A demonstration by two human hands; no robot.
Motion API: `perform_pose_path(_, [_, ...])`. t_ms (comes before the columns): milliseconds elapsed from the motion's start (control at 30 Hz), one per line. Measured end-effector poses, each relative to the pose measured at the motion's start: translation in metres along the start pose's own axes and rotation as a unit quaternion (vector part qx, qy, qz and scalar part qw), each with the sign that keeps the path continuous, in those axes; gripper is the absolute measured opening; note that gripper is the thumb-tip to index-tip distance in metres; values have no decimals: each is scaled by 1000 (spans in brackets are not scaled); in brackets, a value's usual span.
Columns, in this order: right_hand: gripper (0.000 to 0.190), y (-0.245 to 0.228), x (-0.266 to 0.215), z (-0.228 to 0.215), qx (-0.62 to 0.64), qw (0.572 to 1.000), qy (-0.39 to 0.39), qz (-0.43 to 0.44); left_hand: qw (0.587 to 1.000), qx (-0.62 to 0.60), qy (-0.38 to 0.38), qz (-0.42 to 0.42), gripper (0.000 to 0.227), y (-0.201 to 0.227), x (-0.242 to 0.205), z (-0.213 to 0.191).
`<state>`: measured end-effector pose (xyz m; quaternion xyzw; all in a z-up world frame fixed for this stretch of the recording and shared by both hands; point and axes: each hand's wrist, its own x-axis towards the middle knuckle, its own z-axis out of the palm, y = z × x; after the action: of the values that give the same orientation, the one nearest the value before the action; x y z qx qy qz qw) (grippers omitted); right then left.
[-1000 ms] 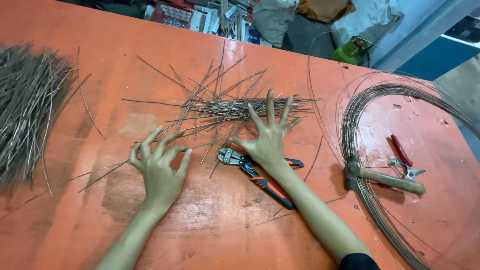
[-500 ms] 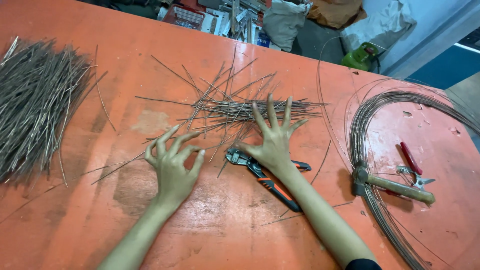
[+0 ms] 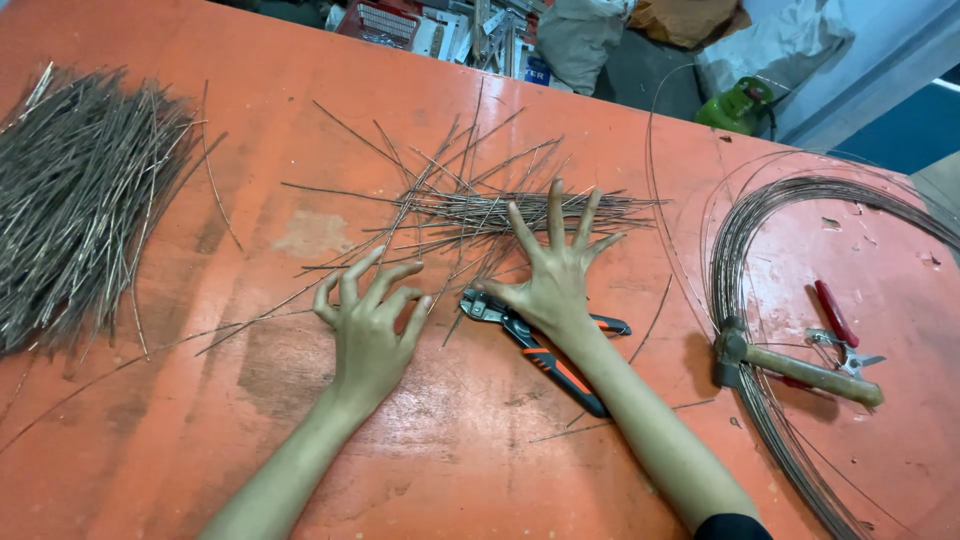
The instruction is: Cutting thin metal wires to length using a wire cutter on a workbench
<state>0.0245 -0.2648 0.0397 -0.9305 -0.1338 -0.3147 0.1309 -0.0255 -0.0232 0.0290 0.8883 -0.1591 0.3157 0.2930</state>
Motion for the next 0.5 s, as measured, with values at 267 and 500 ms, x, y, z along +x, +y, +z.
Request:
perform_pose_path(267, [82, -7, 3, -5, -34, 999, 42, -5, 998, 43, -21, -27, 14, -24, -3, 11])
perform_pose_path(500, [114, 3, -1, 1, 16, 999, -22, 41, 1000, 11, -19, -1, 16, -18, 0, 4])
